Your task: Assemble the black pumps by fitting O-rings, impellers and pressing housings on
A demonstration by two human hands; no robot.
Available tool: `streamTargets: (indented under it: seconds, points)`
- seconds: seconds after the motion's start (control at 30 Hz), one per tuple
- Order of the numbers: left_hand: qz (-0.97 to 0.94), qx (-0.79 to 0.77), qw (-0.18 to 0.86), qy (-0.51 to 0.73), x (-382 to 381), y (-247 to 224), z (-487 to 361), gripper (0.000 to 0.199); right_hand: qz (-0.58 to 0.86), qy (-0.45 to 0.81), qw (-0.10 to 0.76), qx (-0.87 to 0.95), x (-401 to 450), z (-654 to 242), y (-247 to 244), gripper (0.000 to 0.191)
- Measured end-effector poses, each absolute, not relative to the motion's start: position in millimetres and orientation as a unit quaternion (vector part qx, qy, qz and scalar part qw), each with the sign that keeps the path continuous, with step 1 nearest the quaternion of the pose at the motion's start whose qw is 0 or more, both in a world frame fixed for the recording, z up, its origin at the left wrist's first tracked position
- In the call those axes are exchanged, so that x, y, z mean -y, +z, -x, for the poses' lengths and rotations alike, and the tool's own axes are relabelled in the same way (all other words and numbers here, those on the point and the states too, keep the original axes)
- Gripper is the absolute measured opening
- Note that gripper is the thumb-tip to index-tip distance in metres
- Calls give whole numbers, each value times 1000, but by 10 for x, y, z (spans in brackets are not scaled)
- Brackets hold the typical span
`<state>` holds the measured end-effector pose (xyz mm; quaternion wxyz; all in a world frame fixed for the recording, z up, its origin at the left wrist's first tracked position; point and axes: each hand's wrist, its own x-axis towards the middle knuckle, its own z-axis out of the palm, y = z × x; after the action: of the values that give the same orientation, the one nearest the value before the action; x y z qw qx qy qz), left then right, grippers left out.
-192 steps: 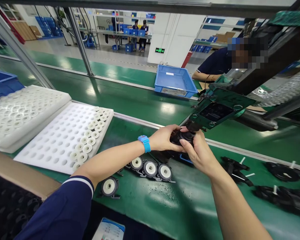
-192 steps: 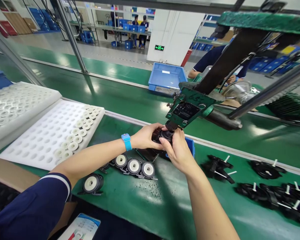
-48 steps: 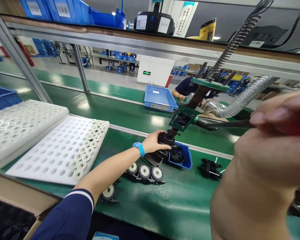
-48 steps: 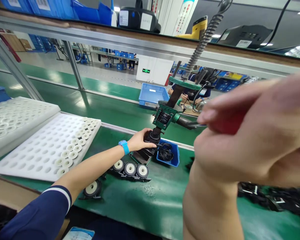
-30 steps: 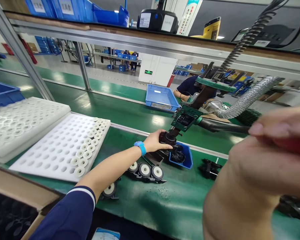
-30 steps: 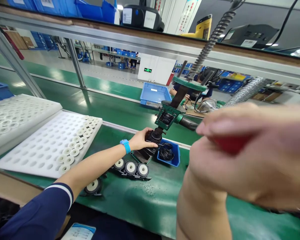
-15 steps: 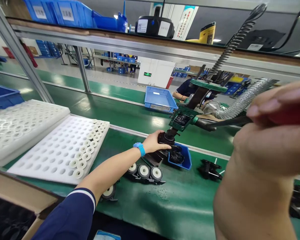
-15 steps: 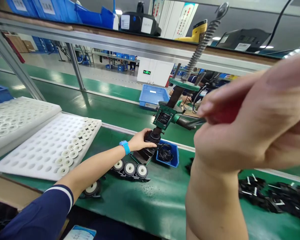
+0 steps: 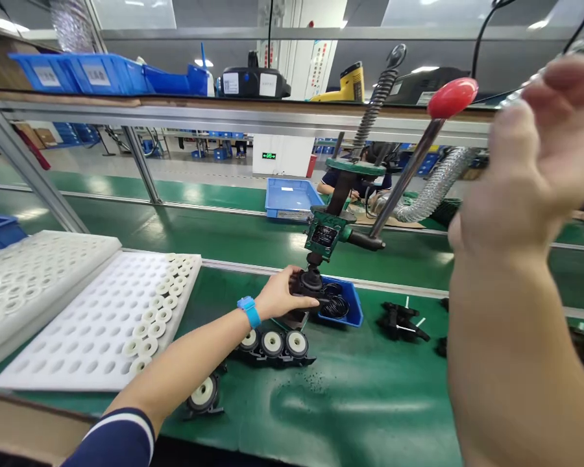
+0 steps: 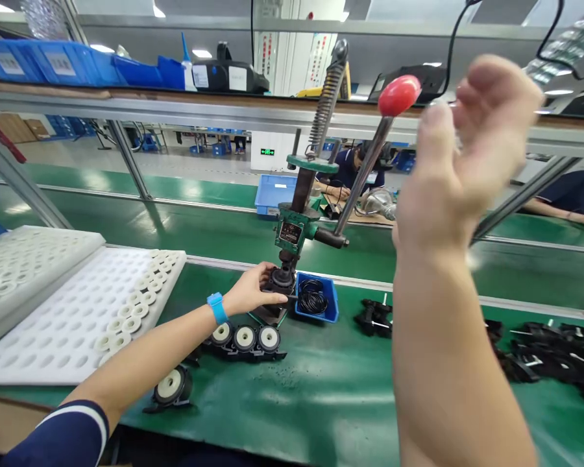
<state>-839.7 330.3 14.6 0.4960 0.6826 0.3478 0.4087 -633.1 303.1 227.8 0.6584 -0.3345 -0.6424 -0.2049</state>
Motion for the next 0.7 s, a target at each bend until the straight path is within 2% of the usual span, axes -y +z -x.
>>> streamTargets:
  seconds: [0.07,0.13,0.23,0.3,0.37,0.53,0.7]
  points:
    - [-684,-334,509,400,-3023,286,8472,69,318,-106,730,595,-2666,6362,1814,41]
    - [-687,-320,531,379,-2674,381,8550,68,324,-9,702,634,-2263,6399,1278,25]
    - [-701,-323,530,351,-2149,287,8620,68,380,124,543,738,-1734,6435,517,44]
    - [-712,-337,516,337,-1888,39,8621,65,392,113,461,788,-1506,6460,102,50]
    - [-708,-359,516,324,-1728,-303,8601,62,404,85,401,818,-1381,6498,-234,46]
    - [-687,-373,541,310,-1625,-1005,8583,68,441,81,333,830,-1277,6581,-722,41]
    - [-674,-360,561,319,-1614,-1118,8599,69,459,108,314,824,-1261,6589,-796,43]
